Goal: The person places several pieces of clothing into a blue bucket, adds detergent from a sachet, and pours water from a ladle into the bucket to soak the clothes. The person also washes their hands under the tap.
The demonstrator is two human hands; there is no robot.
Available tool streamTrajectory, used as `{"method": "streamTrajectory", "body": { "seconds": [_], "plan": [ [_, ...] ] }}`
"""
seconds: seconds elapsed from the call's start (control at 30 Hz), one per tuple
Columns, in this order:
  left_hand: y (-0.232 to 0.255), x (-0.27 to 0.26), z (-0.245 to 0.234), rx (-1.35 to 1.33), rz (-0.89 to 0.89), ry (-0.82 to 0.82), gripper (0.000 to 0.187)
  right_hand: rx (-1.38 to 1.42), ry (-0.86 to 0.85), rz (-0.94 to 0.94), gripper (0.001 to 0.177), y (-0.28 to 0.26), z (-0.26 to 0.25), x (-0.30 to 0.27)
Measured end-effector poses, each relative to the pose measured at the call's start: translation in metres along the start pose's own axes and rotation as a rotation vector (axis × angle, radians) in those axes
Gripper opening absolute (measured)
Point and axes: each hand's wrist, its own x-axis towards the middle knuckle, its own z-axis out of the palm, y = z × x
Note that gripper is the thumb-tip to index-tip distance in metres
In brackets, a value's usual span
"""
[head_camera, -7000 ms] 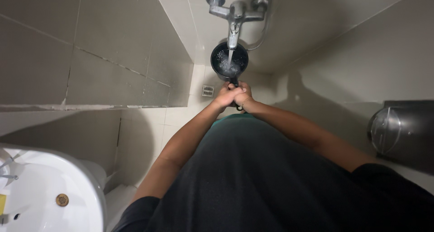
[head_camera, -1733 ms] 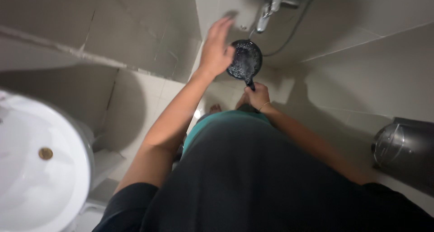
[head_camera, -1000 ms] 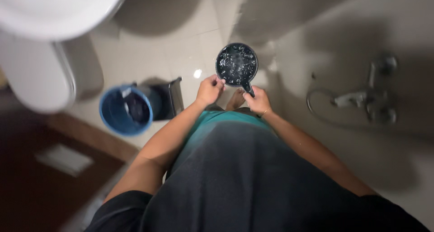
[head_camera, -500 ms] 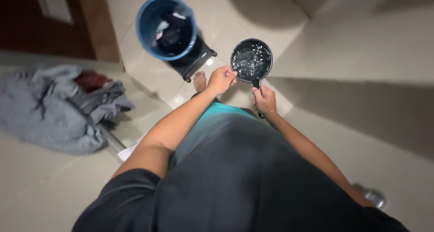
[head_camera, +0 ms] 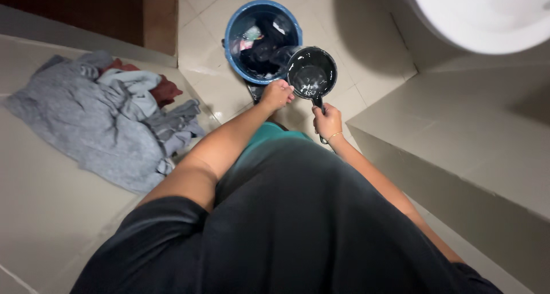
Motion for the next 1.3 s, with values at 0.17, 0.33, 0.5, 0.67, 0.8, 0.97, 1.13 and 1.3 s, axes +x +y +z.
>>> {"method": "streamTrajectory", "body": {
  "seconds": [0.17, 0.33, 0.5, 0.67, 0.8, 0.97, 1.13, 1.3],
  "plan": [
    [-0.010, 0.025, -0.021, -0.015, -0.023, -0.008, 0.024, -0.055, 0.014, 0.013, 0.025, -0.016, 0.021, 0.019],
    [-0.010, 0.038, -0.027, -0.045, -0.077, -0.050, 0.024, -0.078, 0.025, 0.063, 0.026, -0.025, 0.030, 0.029],
    [-0.013, 0.044, -0.022, -0.054, -0.108, -0.073, 0.024, -0.136, 0.040, 0.099, 0.025, -0.037, 0.029, 0.027],
    [-0.021, 0.048, -0.018, -0.108, -0.164, -0.088, 0.023, -0.202, 0.043, 0.110, 0.026, -0.045, 0.030, 0.027],
    [-0.028, 0.051, -0.023, -0.159, -0.229, -0.116, 0.024, -0.312, 0.020, 0.078, 0.028, -0.053, 0.035, 0.027],
    [-0.020, 0.042, -0.036, -0.205, -0.282, -0.061, 0.019, -0.387, 0.005, 0.035, 0.026, -0.069, 0.047, 0.032],
    [-0.004, 0.035, -0.050, -0.246, -0.280, -0.036, 0.021, -0.580, 0.040, -0.082, 0.031, -0.074, 0.058, 0.049],
    [0.008, 0.036, -0.060, -0.271, -0.250, 0.019, 0.043, -0.787, 0.140, -0.252, 0.032, -0.079, 0.067, 0.068]
  ]
}}
